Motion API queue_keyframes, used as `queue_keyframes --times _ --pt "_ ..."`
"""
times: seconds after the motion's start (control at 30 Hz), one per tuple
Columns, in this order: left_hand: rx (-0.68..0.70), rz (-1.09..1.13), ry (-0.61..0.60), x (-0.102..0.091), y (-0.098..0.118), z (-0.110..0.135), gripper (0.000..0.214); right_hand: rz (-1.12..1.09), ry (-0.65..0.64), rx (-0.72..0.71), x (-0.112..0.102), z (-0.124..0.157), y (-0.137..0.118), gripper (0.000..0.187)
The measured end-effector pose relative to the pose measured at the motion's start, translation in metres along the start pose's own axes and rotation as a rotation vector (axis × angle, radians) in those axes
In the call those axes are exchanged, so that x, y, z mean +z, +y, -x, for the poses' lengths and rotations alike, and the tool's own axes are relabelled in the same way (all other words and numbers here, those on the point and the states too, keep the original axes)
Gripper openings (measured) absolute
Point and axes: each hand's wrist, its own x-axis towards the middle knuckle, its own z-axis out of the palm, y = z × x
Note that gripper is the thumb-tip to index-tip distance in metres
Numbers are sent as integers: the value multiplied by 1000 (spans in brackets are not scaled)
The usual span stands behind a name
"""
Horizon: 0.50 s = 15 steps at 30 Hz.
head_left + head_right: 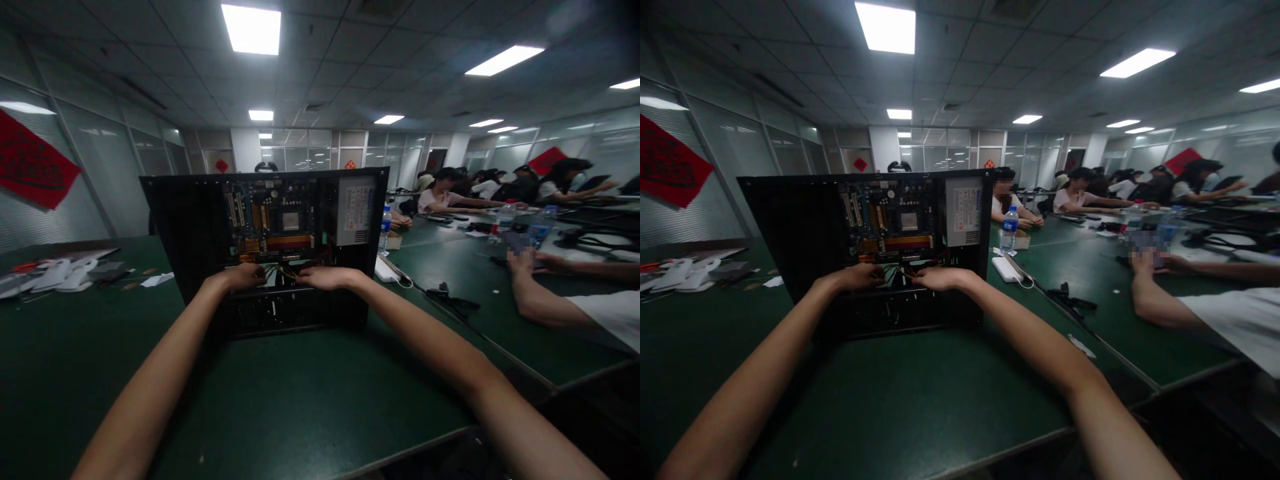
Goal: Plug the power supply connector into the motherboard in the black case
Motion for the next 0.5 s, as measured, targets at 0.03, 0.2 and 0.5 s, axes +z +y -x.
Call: queue_keyframes --times 0.03,0.2,0.5 --pt "45 9 6 2 0 1 44 -43 -23 15 2 -2 2 30" --pt "135 54 99 1 3 7 41 -197 -99 -6 1 0 8 36" --pt "114 78 230 -8 12 18 33 -470 198 -177 -4 6 -8 16"
